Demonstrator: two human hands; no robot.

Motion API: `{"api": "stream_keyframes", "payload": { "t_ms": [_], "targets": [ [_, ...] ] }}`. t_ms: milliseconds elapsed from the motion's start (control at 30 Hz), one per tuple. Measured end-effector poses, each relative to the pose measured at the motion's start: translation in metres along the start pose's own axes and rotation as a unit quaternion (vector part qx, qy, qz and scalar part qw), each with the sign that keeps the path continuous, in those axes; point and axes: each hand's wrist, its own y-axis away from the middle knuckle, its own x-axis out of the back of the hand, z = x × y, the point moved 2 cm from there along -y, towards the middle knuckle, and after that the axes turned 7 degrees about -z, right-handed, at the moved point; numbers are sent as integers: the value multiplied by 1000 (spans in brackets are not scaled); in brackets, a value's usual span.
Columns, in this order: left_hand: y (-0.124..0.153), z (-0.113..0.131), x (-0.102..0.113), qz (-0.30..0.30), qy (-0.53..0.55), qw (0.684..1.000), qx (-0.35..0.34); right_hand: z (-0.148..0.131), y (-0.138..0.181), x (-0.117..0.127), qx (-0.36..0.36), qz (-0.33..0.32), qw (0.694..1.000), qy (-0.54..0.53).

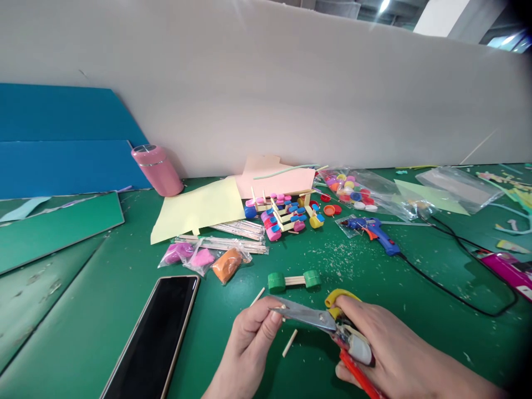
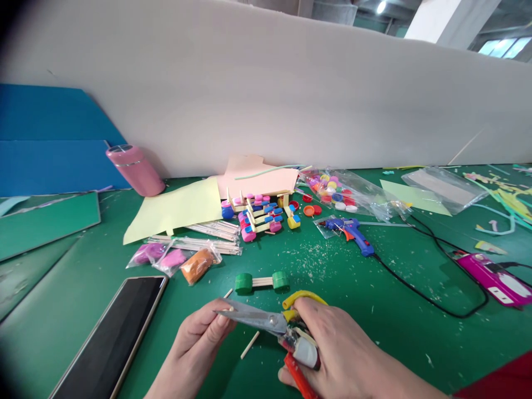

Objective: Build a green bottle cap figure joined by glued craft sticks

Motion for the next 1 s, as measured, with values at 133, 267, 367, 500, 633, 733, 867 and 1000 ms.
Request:
{"api": "stream_keyframes", "payload": {
  "t_ms": [133,267,367,500,633,733,867,1000],
  "targets": [
    [-1,0,0,-5,6,1000,8,2,1,-1,3,-6,1000,-5],
    [-1,-1,2,-10,11,1000,15,4,2,-2,-3,-23,1000,-6],
    [0,-2,2,-24,27,999,19,2,3,-1,-4,-29,1000,5],
    [1,-3,3,-27,66,997,29,2,4,-2,6,-27,1000,13],
    [1,-3,2,-25,111,993,31,4,1,-5,19,-26,999,22],
    [2,-3,2,-21,135,990,31,5,-1,-7,24,-23,999,30],
    [3,-3,2,-19,140,989,35,4,-2,-7,29,-14,999,37],
    [4,-4,2,-21,135,990,40,3,-2,-8,35,-8,999,37]
  ]
}}
